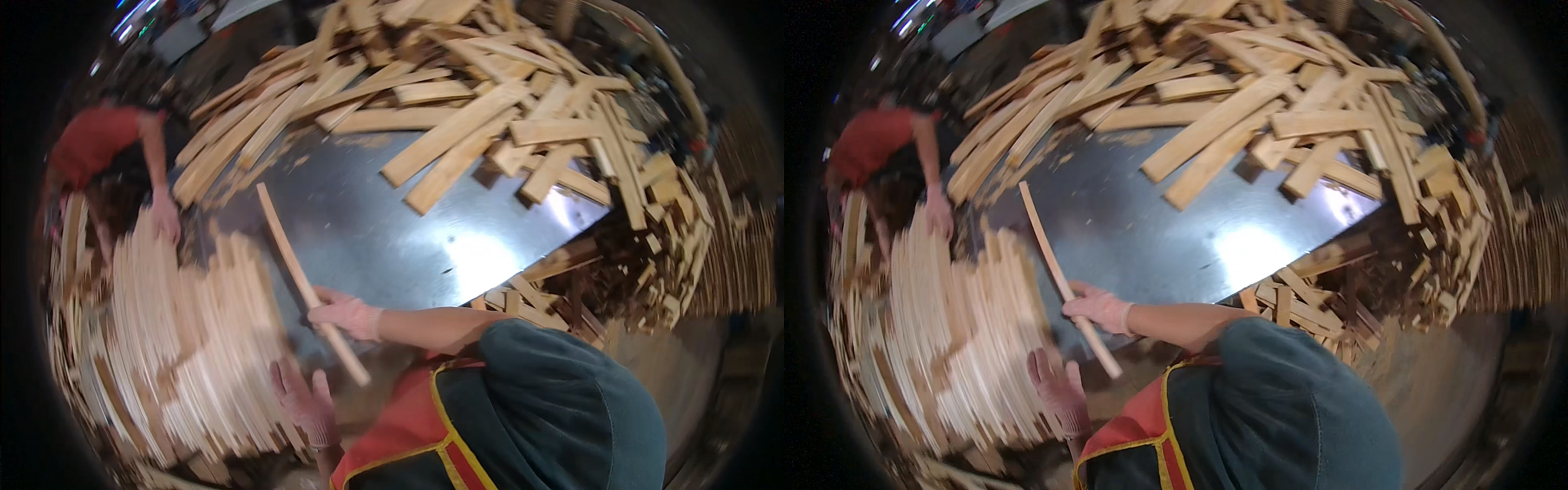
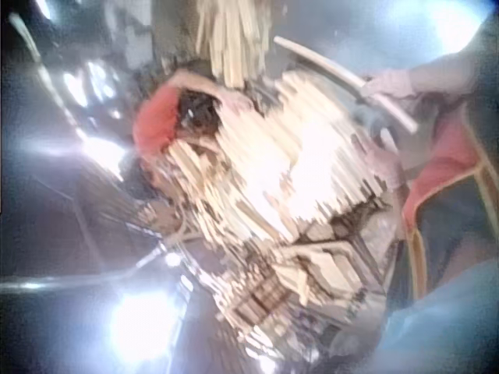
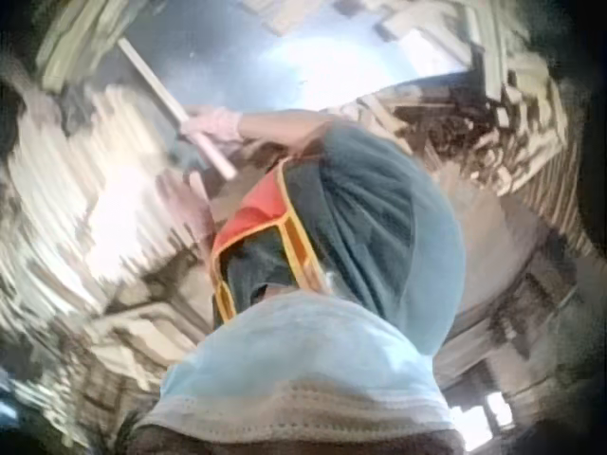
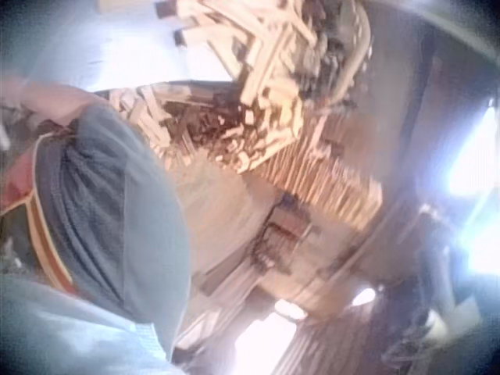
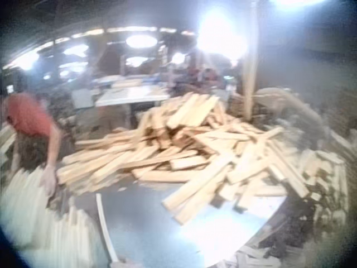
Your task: The person repeatedly picks up small wooden planks from a large pile on a metal table and places them into a separate, organized stack. The worker handles the wood pieces one by one or in small groups, maintaining a continuous sorting rhythm.
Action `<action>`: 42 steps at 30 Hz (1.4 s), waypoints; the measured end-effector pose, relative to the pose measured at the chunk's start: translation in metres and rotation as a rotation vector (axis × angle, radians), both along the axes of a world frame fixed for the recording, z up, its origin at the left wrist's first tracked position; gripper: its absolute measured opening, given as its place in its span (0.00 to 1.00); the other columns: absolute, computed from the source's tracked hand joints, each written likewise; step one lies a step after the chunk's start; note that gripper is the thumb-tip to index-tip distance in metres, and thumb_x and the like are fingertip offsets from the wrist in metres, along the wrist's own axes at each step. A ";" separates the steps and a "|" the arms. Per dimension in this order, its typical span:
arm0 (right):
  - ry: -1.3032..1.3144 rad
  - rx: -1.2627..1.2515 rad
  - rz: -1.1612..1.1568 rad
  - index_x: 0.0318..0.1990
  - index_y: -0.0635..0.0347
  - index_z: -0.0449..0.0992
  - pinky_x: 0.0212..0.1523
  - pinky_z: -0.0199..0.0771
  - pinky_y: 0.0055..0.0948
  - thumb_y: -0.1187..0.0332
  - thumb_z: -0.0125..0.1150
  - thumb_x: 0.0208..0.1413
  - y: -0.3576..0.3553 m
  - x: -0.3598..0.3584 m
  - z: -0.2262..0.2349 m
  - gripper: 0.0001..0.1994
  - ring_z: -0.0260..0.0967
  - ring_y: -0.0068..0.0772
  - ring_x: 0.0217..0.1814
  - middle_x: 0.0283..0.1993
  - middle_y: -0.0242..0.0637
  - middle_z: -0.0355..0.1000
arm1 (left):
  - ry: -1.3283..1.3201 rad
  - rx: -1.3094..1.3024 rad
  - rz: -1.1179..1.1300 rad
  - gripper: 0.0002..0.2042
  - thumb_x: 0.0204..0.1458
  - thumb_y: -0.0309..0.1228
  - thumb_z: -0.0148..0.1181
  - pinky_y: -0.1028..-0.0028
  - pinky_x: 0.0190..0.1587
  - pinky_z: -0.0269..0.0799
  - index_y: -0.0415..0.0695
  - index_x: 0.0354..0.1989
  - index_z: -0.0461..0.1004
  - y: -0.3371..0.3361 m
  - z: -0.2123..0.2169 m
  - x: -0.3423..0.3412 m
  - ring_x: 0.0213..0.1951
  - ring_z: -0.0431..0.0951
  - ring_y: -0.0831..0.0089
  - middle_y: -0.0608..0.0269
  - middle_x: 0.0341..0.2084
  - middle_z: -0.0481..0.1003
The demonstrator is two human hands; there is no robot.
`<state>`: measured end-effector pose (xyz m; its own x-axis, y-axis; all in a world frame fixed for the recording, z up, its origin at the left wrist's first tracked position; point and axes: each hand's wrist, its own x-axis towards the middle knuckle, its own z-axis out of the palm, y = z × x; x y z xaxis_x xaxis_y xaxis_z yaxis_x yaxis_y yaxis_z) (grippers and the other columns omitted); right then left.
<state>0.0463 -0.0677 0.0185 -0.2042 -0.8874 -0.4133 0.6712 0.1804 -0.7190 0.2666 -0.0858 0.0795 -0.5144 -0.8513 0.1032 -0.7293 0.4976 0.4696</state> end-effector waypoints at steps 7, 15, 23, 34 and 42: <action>0.206 -0.125 -0.801 0.74 0.60 0.61 0.54 0.80 0.35 0.64 0.71 0.56 0.236 -0.209 0.046 0.39 0.74 0.30 0.47 0.47 0.34 0.72 | -0.148 -0.048 -0.352 0.38 0.46 0.32 0.74 0.52 0.69 0.64 0.41 0.69 0.66 -0.010 -0.032 -0.114 0.69 0.64 0.42 0.41 0.69 0.63; 1.042 1.071 -1.244 0.48 0.61 0.75 0.41 0.76 0.37 0.59 0.69 0.58 0.519 -0.323 0.079 0.18 0.73 0.33 0.39 0.38 0.37 0.75 | -0.205 -0.053 -0.702 0.39 0.46 0.36 0.71 0.53 0.70 0.62 0.37 0.68 0.65 0.011 -0.036 -0.351 0.67 0.66 0.43 0.37 0.65 0.66; 1.364 1.002 -1.448 0.69 0.69 0.68 0.63 0.69 0.38 0.52 0.71 0.59 0.695 -0.494 0.156 0.38 0.72 0.45 0.63 0.63 0.50 0.74 | -0.302 -0.269 -0.617 0.49 0.46 0.51 0.71 0.55 0.66 0.66 0.45 0.75 0.56 0.026 -0.070 -0.521 0.66 0.67 0.49 0.45 0.63 0.69; 0.618 0.826 -1.125 0.46 0.58 0.78 0.44 0.76 0.42 0.51 0.67 0.59 0.443 -0.551 -0.072 0.20 0.75 0.36 0.44 0.45 0.39 0.76 | -0.147 0.555 -0.668 0.29 0.57 0.39 0.63 0.66 0.54 0.74 0.41 0.66 0.71 0.010 -0.056 -0.430 0.49 0.82 0.63 0.49 0.47 0.81; 0.251 0.204 -1.077 0.57 0.65 0.75 0.56 0.80 0.47 0.76 0.64 0.50 0.346 -0.365 0.028 0.23 0.77 0.47 0.53 0.50 0.45 0.77 | 0.272 1.181 -0.176 0.25 0.55 0.36 0.64 0.68 0.54 0.73 0.42 0.61 0.75 0.034 -0.079 -0.183 0.47 0.77 0.68 0.60 0.42 0.78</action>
